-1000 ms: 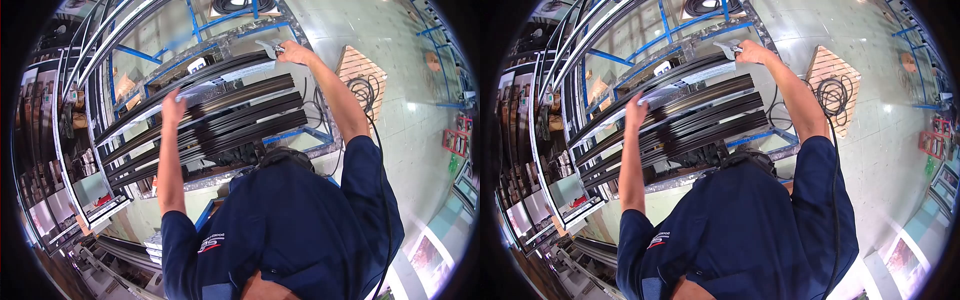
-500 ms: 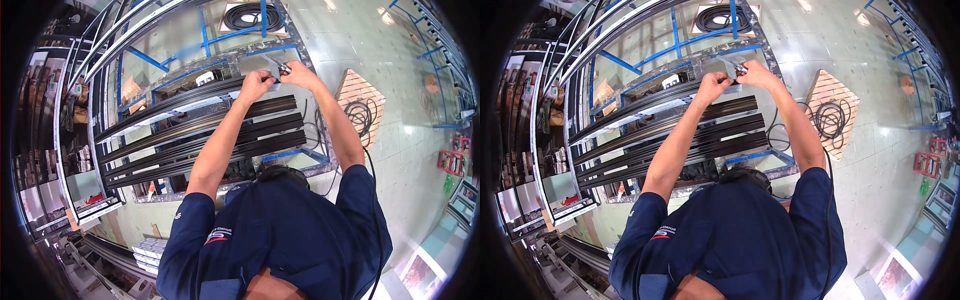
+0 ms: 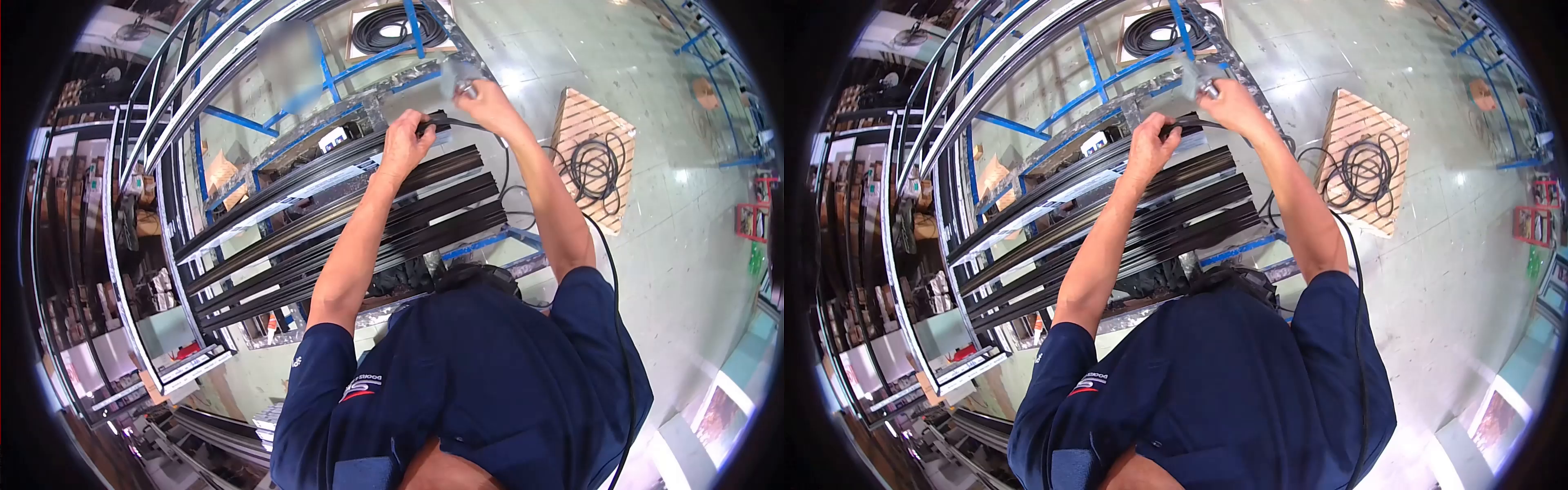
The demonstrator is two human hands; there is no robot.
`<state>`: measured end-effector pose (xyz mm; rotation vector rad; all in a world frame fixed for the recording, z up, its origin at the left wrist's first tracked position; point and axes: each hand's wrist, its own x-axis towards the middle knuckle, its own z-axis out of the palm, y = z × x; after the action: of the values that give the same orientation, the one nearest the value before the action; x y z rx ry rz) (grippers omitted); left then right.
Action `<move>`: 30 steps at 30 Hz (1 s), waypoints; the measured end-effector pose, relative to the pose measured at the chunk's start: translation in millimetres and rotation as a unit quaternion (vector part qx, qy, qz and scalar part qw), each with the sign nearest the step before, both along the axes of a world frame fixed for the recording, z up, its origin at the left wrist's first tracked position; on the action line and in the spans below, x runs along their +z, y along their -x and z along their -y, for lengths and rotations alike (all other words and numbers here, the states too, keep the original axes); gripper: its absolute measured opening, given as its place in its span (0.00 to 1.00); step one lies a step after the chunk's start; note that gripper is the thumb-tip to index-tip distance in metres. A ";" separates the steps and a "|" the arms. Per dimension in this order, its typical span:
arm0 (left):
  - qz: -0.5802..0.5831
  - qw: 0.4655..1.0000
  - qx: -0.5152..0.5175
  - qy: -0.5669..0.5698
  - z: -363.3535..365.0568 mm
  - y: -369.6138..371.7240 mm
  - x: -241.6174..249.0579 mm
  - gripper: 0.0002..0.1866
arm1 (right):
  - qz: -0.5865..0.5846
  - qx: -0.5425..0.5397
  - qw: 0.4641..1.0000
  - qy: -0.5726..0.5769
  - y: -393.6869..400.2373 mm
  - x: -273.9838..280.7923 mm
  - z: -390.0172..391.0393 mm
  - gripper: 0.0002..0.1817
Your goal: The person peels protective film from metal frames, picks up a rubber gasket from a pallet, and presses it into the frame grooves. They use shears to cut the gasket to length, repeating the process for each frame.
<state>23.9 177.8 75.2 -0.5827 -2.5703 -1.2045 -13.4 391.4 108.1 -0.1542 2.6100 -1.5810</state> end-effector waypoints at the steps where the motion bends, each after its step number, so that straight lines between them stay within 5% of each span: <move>1: -0.010 1.000 -0.007 0.008 1.9 -1.9 1.2 0.10 | -0.030 -0.015 0.999 0.031 -14.8 18.1 -4.3 0.14; 3: -0.028 0.999 -0.017 0.021 6.2 -7.7 1.3 0.10 | -0.087 -0.041 0.991 0.090 -59.0 50.0 -16.9 0.17; 8: -0.049 0.997 -0.029 0.046 6.8 -21.6 -0.4 0.08 | 0.202 0.074 0.947 0.240 -145.8 17.0 -19.9 0.17; 11: 0.003 0.999 -0.027 0.046 4.8 -34.0 5.2 0.10 | 0.310 0.069 0.930 0.187 -173.4 -12.2 6.9 0.17; 30: 0.020 0.998 -0.030 0.046 6.1 -56.8 -1.3 0.09 | 0.217 -0.026 0.967 0.131 -166.2 -47.3 59.3 0.17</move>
<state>80.7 171.7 73.9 -0.6668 -2.6721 -1.1324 152.8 332.1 60.8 0.2228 2.0863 -1.7373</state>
